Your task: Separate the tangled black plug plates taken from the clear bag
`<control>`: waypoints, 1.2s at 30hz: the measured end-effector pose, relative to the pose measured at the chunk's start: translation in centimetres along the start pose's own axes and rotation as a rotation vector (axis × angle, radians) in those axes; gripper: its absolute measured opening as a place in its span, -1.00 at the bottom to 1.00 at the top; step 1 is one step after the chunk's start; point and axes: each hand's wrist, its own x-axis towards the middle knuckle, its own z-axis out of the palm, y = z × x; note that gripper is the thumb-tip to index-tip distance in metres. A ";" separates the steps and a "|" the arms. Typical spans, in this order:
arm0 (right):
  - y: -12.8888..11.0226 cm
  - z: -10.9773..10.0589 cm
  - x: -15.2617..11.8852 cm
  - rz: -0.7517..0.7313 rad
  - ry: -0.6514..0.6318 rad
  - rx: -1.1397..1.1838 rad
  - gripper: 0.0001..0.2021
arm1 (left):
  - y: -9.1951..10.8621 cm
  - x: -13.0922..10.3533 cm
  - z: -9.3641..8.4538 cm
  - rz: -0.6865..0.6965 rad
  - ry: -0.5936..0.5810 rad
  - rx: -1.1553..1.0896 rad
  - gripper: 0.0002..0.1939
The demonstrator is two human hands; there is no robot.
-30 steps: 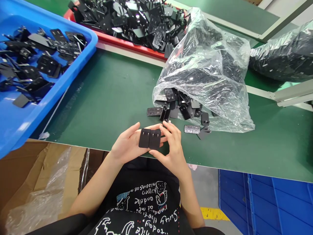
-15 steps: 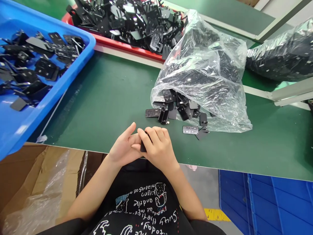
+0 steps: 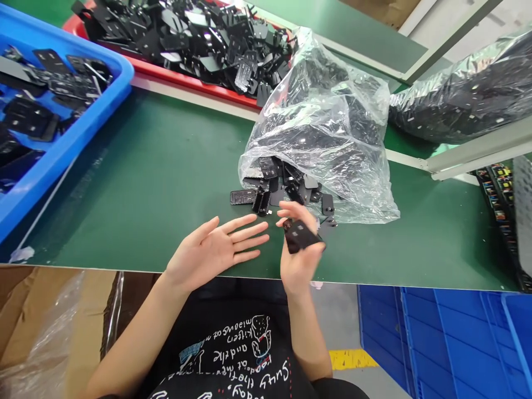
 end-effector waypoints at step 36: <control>6.1 -4.8 -1.0 -0.405 -0.099 -0.863 -0.63 | 8.6 -5.6 0.6 1.336 0.864 1.117 -0.69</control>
